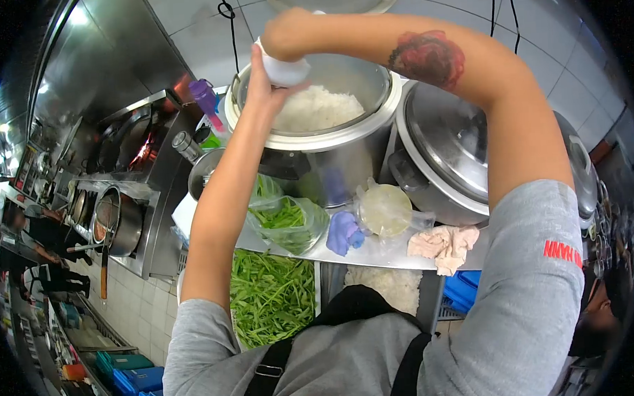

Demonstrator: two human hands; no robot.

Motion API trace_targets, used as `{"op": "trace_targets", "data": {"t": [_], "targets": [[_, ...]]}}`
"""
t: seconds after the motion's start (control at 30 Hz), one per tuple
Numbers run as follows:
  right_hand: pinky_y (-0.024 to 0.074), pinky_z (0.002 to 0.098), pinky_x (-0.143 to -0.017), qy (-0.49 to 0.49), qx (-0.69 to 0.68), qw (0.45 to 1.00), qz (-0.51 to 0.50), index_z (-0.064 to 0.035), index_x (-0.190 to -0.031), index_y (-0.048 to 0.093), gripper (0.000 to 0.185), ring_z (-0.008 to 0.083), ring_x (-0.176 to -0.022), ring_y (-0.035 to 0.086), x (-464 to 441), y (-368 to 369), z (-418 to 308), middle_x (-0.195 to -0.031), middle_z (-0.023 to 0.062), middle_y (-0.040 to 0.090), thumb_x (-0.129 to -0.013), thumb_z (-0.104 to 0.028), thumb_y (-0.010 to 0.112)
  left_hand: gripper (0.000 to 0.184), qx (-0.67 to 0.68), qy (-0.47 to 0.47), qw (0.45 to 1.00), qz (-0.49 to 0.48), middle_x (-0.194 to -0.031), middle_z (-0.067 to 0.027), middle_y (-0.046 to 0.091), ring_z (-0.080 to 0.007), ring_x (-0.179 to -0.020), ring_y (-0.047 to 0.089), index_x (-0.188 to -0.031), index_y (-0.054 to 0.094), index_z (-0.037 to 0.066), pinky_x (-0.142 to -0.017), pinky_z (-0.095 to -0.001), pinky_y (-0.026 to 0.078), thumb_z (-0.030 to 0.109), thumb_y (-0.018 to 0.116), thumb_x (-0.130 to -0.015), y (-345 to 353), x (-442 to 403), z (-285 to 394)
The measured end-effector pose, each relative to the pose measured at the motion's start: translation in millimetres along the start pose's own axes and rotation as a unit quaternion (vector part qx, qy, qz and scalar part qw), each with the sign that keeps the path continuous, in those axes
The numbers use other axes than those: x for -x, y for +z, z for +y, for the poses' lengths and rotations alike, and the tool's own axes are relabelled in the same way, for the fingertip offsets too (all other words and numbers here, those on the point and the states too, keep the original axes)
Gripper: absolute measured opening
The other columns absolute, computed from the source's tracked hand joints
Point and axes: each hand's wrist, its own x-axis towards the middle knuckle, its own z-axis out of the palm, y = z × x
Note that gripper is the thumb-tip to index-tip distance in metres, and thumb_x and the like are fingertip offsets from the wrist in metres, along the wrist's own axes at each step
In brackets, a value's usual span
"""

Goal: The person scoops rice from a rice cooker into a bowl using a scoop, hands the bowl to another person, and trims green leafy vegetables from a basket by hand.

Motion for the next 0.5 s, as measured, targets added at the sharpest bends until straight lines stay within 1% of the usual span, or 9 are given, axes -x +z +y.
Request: {"op": "trace_targets", "data": {"t": [0.03,0.07,0.1,0.13,0.2,0.3,0.33,0.4,0.5], "targets": [[0.0529,0.0391,-0.065,-0.009,0.018,1.0,-0.005,0.0001,-0.087,0.067,0.017,0.0326,-0.08,0.065,-3,-3,1,-0.088,0.0182,0.065,-0.072,-0.004,0.059,0.08,0.001,0.003,1.0,-0.006,-0.135,-0.0197,0.032,-0.0406,-0.12,0.04,-0.136,0.028,0.011,-0.089,-0.0648,0.038,0.068,0.041,-0.082,-1,1,-1],[0.0529,0.039,-0.064,-0.02,0.036,0.999,-0.01,0.0,-0.086,0.067,0.016,0.0324,-0.079,0.065,-7,-3,2,-0.087,0.018,0.065,-0.072,-0.003,0.059,0.079,0.016,0.002,1.0,-0.002,-0.135,-0.0193,0.033,-0.0404,-0.12,0.04,-0.135,0.029,0.011,-0.09,-0.0646,0.038,0.068,0.042,-0.082,-4,1,1],[0.0531,0.0394,-0.064,-0.003,-0.011,1.0,-0.026,0.0002,-0.083,0.066,0.013,0.0324,-0.078,0.065,-11,-7,5,-0.084,0.0177,0.065,-0.072,-0.004,0.059,0.079,0.031,0.001,1.0,0.003,-0.134,-0.019,0.034,-0.0403,-0.119,0.041,-0.135,0.029,0.011,-0.09,-0.0645,0.037,0.068,0.043,-0.081,-10,0,4],[0.053,0.0396,-0.063,-0.007,-0.016,0.999,-0.032,0.0001,-0.082,0.066,0.012,0.0325,-0.077,0.065,-9,-9,8,-0.082,0.018,0.065,-0.072,-0.004,0.059,0.079,0.046,0.001,0.999,0.009,-0.134,-0.0186,0.035,-0.0401,-0.119,0.041,-0.135,0.03,0.011,-0.091,-0.0643,0.037,0.067,0.044,-0.081,-16,0,8],[0.0529,0.0399,-0.061,-0.015,-0.024,0.999,-0.046,0.0,-0.079,0.065,0.01,0.0327,-0.074,0.065,2,-23,17,-0.08,0.0187,0.065,-0.072,-0.004,0.058,0.078,0.025,0.013,1.0,0.002,-0.133,-0.0183,0.036,-0.0398,-0.119,0.041,-0.134,0.031,0.012,-0.091,-0.064,0.037,0.068,0.044,-0.081,-30,-1,15],[0.0386,0.0416,-0.096,0.116,-0.081,0.983,-0.115,-0.0076,-0.108,0.061,0.046,0.0337,-0.12,0.045,14,-35,28,-0.12,0.0243,0.053,-0.068,-0.027,0.07,0.078,-0.008,0.022,1.0,-0.018,-0.131,-0.018,0.038,-0.0396,-0.119,0.041,-0.134,0.031,0.012,-0.09,-0.0633,0.038,0.068,0.044,-0.08,-37,4,18],[0.0431,0.0412,-0.083,0.103,-0.053,0.993,-0.023,-0.0054,-0.099,0.062,0.033,0.0333,-0.103,0.052,10,-19,34,-0.105,0.0223,0.056,-0.069,-0.019,0.066,0.078,-0.021,0.024,0.999,-0.027,-0.131,-0.0179,0.039,-0.0395,-0.118,0.042,-0.133,0.032,0.013,-0.09,-0.063,0.038,0.069,0.044,-0.08,-36,7,19],[0.052,0.0402,-0.056,0.076,0.003,0.984,0.16,-0.0008,-0.08,0.064,0.011,0.0327,-0.07,0.065,-7,30,45,-0.074,0.0183,0.064,-0.072,-0.004,0.057,0.08,-0.037,0.012,0.999,-0.034,-0.131,-0.0182,0.039,-0.0393,-0.118,0.042,-0.133,0.032,0.012,-0.09,-0.0631,0.038,0.07,0.043,-0.079,-31,11,17],[0.0515,0.0403,-0.054,0.015,-0.013,0.975,0.222,-0.0018,-0.087,0.063,0.015,0.0327,-0.067,0.065,15,47,10,-0.073,0.0171,0.064,-0.074,-0.005,0.056,0.081,-0.003,-0.002,0.999,-0.043,-0.13,-0.0188,0.039,-0.0389,-0.118,0.042,-0.132,0.031,0.011,-0.09,-0.0635,0.039,0.071,0.042,-0.079,-31,5,14]]}}
